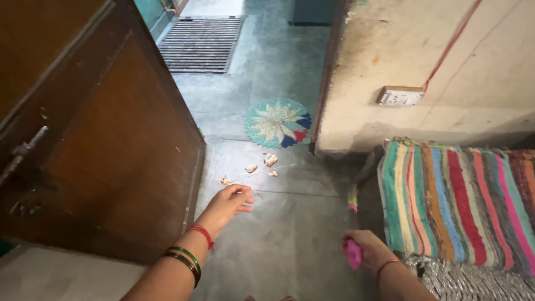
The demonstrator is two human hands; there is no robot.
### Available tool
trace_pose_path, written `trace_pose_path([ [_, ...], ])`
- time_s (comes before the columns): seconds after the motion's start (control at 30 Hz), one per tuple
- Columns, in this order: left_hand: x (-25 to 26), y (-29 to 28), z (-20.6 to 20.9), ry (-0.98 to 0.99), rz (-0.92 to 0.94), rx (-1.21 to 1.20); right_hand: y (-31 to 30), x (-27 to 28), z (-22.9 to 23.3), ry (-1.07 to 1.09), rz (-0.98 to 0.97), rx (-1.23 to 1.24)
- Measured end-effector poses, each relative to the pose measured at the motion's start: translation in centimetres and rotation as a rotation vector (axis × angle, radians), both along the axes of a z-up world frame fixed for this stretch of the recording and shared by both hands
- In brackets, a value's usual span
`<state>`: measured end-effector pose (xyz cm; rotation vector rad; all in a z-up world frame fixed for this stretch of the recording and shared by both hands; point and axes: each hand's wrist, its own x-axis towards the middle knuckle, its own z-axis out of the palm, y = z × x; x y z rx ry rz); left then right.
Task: The person sweeps scattered debris on a tiled floor using a broom with a pink handle. The person gathers the debris into a pile near a doorway and continues sweeping around a woven cot and a small rug.
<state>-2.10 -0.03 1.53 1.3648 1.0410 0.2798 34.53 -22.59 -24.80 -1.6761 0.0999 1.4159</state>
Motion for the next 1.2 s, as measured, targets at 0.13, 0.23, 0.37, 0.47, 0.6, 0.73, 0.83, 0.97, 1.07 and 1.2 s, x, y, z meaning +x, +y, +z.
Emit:
trace_pose_path([
  [0.13,-1.5,1.1,-0.3,0.008,0.036,-0.018,1.2,-0.7,2.0,-0.099,0.261,-0.071],
  [0.23,-2.1,2.6,-1.0,-0.017,0.041,-0.02,2.9,-2.0,4.6,-0.155,0.379,-0.058],
  [0.37,-2.6,5.5,-1.4,-0.043,0.041,-0.012,7.3,-4.8,8.0,-0.166,0.271,-0.03],
  [0.47,-2.3,8.5,-1.6,-0.059,0.018,-0.007,11.0,-7.5,9.8,-0.279,0.354,0.004],
  [0.6,-2.2,13.5,-2.1,-0.126,0.014,0.009,15.8,-7.9,10.9,-0.42,0.448,-0.087],
  [0.73,-2.3,19.2,-2.1,-0.129,-0.003,-0.005,21.0,-6.4,9.5,-0.565,0.604,-0.064],
  [0.83,-2.6,23.7,-1.8,-0.119,-0.004,-0.003,25.0,-6.3,9.7,-0.686,0.711,-0.161],
  [0.97,-2.9,27.6,-2.7,-0.095,0.014,-0.003,27.7,-7.0,12.7,-0.857,0.797,-0.309],
  [1.07,-2.9,29.6,-3.6,-0.111,0.005,-0.009,28.0,-6.7,15.2,-1.034,1.019,-0.433],
  [1.2,-1.6,31.6,-3.7,-0.092,0.014,-0.03,29.0,-4.6,16.4,-1.097,1.209,-0.577],
])
